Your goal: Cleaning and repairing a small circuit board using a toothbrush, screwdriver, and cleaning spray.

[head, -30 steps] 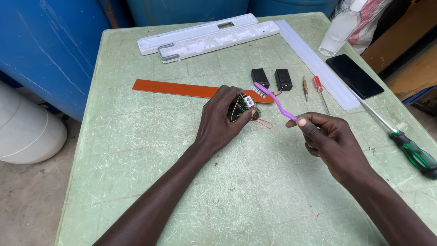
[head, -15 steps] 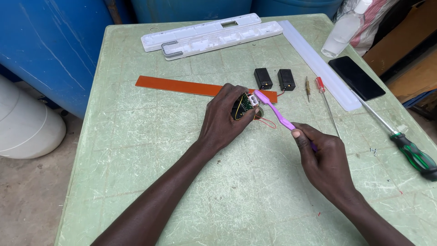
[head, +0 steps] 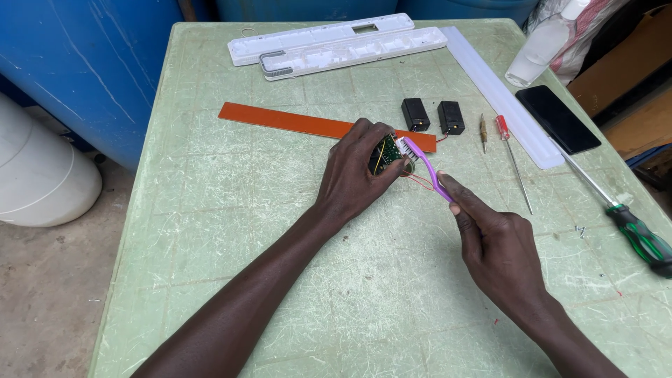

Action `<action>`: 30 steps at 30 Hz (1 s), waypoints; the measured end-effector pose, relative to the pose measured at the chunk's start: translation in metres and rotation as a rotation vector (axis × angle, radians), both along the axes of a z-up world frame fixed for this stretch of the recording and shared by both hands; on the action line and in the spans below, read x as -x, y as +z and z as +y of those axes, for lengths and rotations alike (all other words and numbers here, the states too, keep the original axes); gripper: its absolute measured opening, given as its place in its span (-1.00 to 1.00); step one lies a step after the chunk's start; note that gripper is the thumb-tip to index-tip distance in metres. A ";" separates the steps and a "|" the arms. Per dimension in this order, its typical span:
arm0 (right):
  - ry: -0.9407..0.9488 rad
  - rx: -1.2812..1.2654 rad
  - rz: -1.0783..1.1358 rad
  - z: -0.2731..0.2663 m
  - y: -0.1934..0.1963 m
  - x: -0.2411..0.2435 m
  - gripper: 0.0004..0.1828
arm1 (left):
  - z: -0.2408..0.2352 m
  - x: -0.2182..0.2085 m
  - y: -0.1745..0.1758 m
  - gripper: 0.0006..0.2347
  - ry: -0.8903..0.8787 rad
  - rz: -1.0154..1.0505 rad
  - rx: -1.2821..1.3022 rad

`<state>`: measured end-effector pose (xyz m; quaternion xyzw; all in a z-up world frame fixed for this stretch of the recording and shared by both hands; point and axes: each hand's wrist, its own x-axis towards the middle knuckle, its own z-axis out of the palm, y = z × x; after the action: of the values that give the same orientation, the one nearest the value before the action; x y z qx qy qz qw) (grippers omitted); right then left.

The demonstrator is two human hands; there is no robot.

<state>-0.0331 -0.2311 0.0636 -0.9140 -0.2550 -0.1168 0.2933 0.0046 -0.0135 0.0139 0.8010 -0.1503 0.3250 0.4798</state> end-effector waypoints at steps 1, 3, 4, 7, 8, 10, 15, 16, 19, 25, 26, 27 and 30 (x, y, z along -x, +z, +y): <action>-0.001 0.002 -0.001 0.000 -0.001 0.001 -0.56 | 0.000 0.000 0.000 -0.69 -0.001 -0.001 0.002; -0.007 0.008 -0.056 0.001 -0.003 0.003 -0.57 | 0.001 -0.001 0.000 -0.70 0.003 -0.003 -0.015; -0.005 0.009 -0.057 0.003 -0.002 0.003 -0.57 | 0.001 -0.002 0.000 -0.70 0.005 -0.003 -0.014; -0.007 0.010 -0.086 0.005 -0.003 0.003 -0.54 | 0.001 -0.002 -0.001 -0.69 -0.003 -0.022 -0.021; -0.015 0.029 -0.079 0.004 -0.005 0.001 -0.54 | 0.001 -0.002 -0.003 -0.69 -0.001 -0.022 -0.020; -0.023 0.048 -0.072 -0.002 -0.012 -0.001 -0.54 | -0.001 -0.005 -0.007 -0.69 0.000 -0.023 -0.020; 0.031 0.110 -0.164 -0.013 -0.022 -0.006 -0.38 | -0.007 -0.009 -0.016 -0.69 0.090 -0.069 -0.133; 0.025 0.113 -0.161 -0.014 -0.025 -0.006 -0.38 | -0.007 -0.009 -0.018 -0.69 0.084 -0.067 -0.130; 0.076 0.155 -0.192 -0.012 -0.022 -0.003 -0.36 | -0.005 -0.012 -0.020 -0.71 0.120 -0.093 -0.141; 0.110 -0.147 0.113 -0.002 -0.001 0.002 -0.56 | -0.007 -0.012 -0.019 -0.72 0.098 -0.107 -0.135; 0.072 -0.052 0.074 -0.007 -0.005 0.001 -0.51 | -0.008 -0.014 -0.019 -0.71 0.099 -0.106 -0.142; 0.051 0.039 0.044 -0.009 -0.010 -0.002 -0.44 | -0.004 -0.012 -0.021 -0.70 0.116 -0.096 -0.154; 0.013 0.080 0.072 -0.019 -0.005 0.001 -0.46 | -0.006 -0.009 -0.018 -0.69 0.090 -0.042 -0.179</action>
<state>-0.0339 -0.2505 0.0583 -0.9269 -0.2548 -0.0718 0.2662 0.0138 -0.0195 -0.0037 0.8397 -0.1523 0.3481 0.3880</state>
